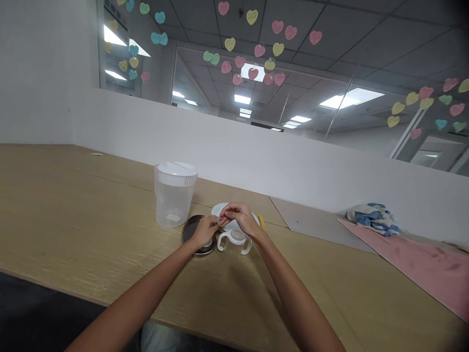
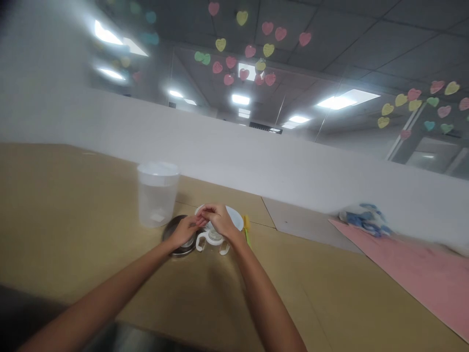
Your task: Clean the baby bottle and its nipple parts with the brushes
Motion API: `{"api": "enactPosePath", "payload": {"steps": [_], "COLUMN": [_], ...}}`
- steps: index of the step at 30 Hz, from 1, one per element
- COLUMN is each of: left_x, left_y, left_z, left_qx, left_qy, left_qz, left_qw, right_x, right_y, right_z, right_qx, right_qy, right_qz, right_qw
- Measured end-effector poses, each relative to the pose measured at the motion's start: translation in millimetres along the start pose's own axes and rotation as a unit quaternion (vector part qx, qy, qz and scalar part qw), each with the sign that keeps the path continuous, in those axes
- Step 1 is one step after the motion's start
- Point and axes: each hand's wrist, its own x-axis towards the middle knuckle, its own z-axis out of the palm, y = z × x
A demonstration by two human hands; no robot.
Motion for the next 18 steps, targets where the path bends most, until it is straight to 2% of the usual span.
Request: {"api": "enactPosePath", "payload": {"steps": [8,18], "left_x": [0,-1], "left_y": [-3,-4], "left_z": [2.5,2.7], "left_qx": [0.009,0.003], "left_qy": [0.005,0.004], "left_qz": [-0.016,-0.013], "left_qw": [1.0,1.0], "right_x": [-1,-1], "right_y": [3,11], "right_z": [-1,-2], "right_qx": [-0.051,-0.059], "right_qy": [-0.025,-0.021], "right_qz": [0.005,0.009], "right_qw": [0.998,0.998]}}
